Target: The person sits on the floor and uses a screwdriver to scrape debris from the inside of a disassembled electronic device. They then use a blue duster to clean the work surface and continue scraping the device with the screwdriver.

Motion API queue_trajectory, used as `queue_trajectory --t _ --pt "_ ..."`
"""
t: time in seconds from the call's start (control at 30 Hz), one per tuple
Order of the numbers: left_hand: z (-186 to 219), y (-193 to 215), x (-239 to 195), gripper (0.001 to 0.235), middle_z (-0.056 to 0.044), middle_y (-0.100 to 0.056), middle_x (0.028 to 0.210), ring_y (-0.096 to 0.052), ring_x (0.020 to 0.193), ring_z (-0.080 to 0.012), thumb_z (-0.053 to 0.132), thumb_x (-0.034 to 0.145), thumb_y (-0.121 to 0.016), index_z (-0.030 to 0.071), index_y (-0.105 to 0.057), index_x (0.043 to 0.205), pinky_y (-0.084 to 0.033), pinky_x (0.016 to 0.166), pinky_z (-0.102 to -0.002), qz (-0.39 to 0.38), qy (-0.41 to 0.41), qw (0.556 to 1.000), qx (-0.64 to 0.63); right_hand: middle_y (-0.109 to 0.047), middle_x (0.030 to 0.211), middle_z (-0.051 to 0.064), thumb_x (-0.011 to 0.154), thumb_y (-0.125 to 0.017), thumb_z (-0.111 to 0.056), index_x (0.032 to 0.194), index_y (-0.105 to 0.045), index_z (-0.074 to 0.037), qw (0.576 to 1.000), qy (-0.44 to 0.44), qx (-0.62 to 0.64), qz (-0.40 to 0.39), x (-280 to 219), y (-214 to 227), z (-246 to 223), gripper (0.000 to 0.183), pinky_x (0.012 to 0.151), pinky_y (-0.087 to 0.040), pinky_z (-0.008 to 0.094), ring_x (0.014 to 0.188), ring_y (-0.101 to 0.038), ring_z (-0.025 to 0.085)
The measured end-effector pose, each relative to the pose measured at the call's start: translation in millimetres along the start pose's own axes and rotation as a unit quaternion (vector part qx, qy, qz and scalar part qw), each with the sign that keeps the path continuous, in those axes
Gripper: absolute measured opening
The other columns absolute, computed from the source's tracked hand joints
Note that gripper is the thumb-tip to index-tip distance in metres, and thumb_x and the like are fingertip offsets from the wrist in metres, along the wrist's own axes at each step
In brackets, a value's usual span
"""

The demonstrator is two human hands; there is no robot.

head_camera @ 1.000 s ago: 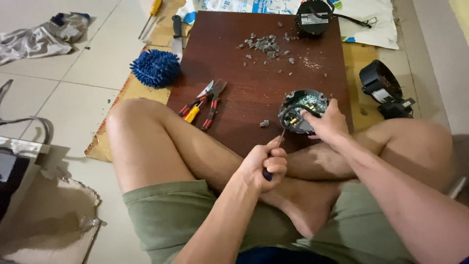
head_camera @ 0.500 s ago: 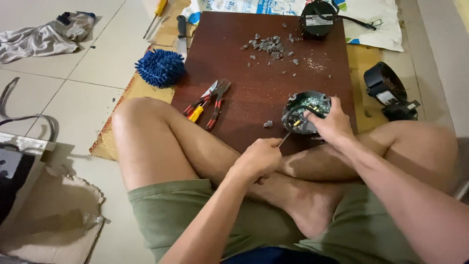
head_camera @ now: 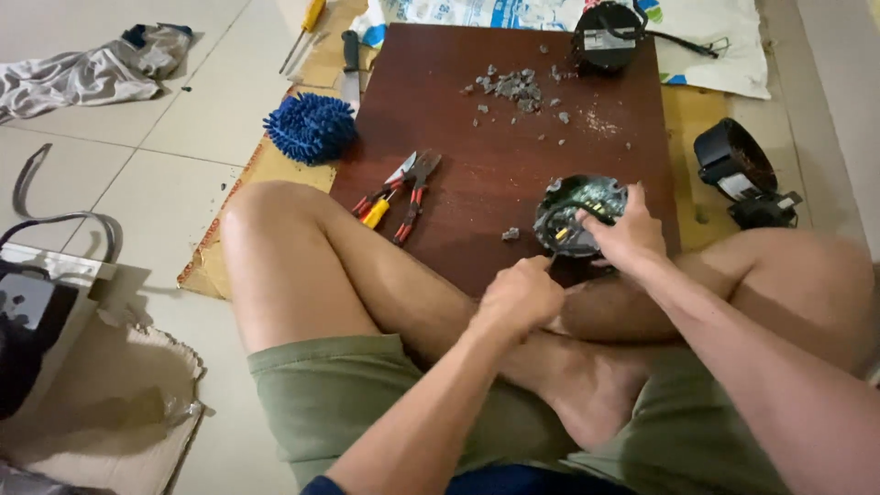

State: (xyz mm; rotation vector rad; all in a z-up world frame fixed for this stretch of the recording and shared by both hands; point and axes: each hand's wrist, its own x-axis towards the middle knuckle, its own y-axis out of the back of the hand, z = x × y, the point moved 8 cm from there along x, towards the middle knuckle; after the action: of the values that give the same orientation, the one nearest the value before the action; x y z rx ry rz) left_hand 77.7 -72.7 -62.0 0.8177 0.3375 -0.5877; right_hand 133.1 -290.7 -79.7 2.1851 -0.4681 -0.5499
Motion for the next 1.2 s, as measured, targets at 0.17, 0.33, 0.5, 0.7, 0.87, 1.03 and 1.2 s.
queue_trajectory --t 0.17,0.33,0.5,0.7,0.87,1.03,1.2 --pt "13.9 -33.6 -24.5 0.058 -0.008 -0.071 0.136 -0.063 0.133 -0.035 0.036 0.096 -0.056 0.022 -0.056 0.152 -0.051 0.111 -0.055 0.054 0.077 0.972 -0.214 -0.071 0.116 0.025 0.092 -0.079 -0.048 0.145 -0.039 -0.02 0.998 -0.042 0.041 0.027 -33.9 11.1 -15.9 0.072 0.066 -0.068 0.044 0.065 -0.076 0.034" --pt "14.9 -22.4 -39.4 0.054 -0.021 -0.068 0.137 -0.062 0.133 -0.0396 0.025 0.105 -0.044 0.028 -0.05 0.159 -0.052 0.109 -0.056 0.059 0.091 0.982 -0.155 -0.042 0.149 0.024 0.08 -0.079 -0.007 0.151 -0.034 -0.006 0.961 -0.049 0.263 -0.07 -33.9 8.6 -18.0 0.083 0.073 -0.062 0.073 0.124 -0.059 0.05" --pt "11.2 22.9 -32.4 0.054 -0.019 -0.074 0.121 -0.072 0.116 -0.0437 0.021 0.104 -0.046 0.035 -0.053 0.156 -0.061 0.093 -0.059 0.046 -0.027 0.993 0.107 -0.037 0.166 0.022 0.089 -0.049 -0.074 0.165 -0.026 -0.016 0.921 -0.171 0.281 -0.209 -75.1 28.4 -71.9 0.098 0.113 -0.038 0.076 0.149 -0.041 0.048" --pt "-0.1 59.7 -22.7 0.048 -0.019 -0.076 0.125 -0.072 0.117 -0.0442 0.026 0.102 -0.05 0.029 -0.062 0.148 -0.059 0.098 -0.059 0.013 -0.075 0.985 0.156 -0.039 0.163 0.022 0.092 -0.073 -0.031 0.159 -0.034 -0.007 0.904 -0.196 0.304 -0.229 -44.2 10.3 -70.9 0.082 0.104 -0.047 0.074 0.14 -0.053 0.043" --pt "-47.5 108.7 15.5 0.043 -0.015 -0.079 0.119 -0.072 0.117 -0.0406 0.04 0.099 -0.046 0.03 -0.076 0.128 -0.059 0.1 -0.055 0.058 -0.026 0.983 0.17 -0.049 0.139 0.014 0.081 -0.069 -0.01 0.141 -0.049 0.002 0.902 -0.142 0.338 -0.226 44.8 -19.7 20.2 0.065 0.099 -0.061 0.05 0.125 -0.065 0.03" --pt "-105.6 114.2 93.9 0.036 -0.015 -0.08 0.108 -0.077 0.105 -0.0395 0.03 0.09 -0.055 0.025 -0.08 0.114 -0.063 0.088 -0.052 0.141 0.015 0.959 0.244 -0.062 0.111 0.011 0.084 -0.069 -0.002 0.127 -0.057 0.001 0.896 -0.078 0.405 -0.164 -21.1 2.6 -18.5 0.045 0.08 -0.067 0.058 0.095 -0.073 0.034" --pt "-78.5 138.0 87.9 0.037 -0.013 -0.071 0.127 -0.062 0.122 -0.0393 0.036 0.098 -0.055 0.024 -0.075 0.126 -0.056 0.093 -0.059 0.203 0.043 0.916 0.343 -0.062 0.128 0.024 0.076 -0.073 0.001 0.14 -0.047 -0.001 0.937 -0.026 0.338 -0.08 -21.1 -6.0 -8.0 0.069 0.069 -0.067 0.065 0.099 -0.072 0.048"
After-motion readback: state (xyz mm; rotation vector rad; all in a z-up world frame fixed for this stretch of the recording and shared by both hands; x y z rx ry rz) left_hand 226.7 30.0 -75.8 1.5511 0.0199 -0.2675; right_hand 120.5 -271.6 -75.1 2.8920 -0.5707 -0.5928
